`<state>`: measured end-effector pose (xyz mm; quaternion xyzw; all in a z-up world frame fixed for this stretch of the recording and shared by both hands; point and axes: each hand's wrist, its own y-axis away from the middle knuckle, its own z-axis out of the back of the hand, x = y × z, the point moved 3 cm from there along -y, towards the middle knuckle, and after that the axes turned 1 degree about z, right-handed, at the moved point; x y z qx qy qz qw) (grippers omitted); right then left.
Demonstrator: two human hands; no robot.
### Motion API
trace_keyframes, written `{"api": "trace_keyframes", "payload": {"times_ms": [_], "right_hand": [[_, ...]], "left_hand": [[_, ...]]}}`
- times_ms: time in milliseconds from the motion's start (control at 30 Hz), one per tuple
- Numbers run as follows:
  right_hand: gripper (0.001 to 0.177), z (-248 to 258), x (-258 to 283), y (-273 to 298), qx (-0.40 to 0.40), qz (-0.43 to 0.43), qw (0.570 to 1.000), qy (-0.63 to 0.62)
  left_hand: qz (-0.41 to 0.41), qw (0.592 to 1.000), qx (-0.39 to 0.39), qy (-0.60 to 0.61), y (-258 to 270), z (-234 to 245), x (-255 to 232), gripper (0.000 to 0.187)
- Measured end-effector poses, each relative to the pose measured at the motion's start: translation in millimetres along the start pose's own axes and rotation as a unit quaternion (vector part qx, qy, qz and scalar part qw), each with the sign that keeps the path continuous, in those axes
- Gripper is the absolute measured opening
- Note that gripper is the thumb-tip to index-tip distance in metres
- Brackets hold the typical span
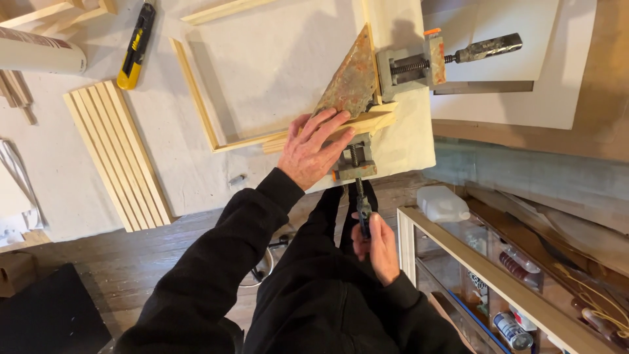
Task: Assembling wooden frames using glue, a corner clamp, nails, and a hammer.
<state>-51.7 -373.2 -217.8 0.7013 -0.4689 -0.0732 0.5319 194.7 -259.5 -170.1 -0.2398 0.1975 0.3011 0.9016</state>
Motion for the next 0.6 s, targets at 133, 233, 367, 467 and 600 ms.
{"api": "trace_keyframes", "payload": {"times_ms": [133, 233, 367, 467, 600], "right_hand": [[0.052, 6.9, 0.2, -4.0, 0.025, 0.02, 0.999, 0.03], [0.053, 2.9, 4.8, 1.2, 0.076, -0.025, 0.994, -0.079], [0.056, 25.0, 49.6, -12.2, 0.064, -0.052, 0.995, 0.06], [0.053, 11.0, 144.8, -30.0, 0.075, 0.101, 0.765, 0.632], [0.033, -96.3, 299.2, -68.7, 0.08, 0.36, 0.716, 0.593]], "left_hand": [[-0.002, 1.0, -0.006, -0.004, -3.0, -2.1, 1.7, 0.036], [-0.001, 1.0, 0.0, -0.008, -1.6, 1.5, -0.7, 0.037], [0.013, 1.0, -0.017, -0.002, -4.8, -3.3, -1.9, 0.037], [0.038, 0.999, -0.02, -0.011, -18.8, -6.9, -4.9, 0.034], [0.068, 0.997, 0.038, -0.008, -52.6, -5.9, -23.3, 0.049]]}}
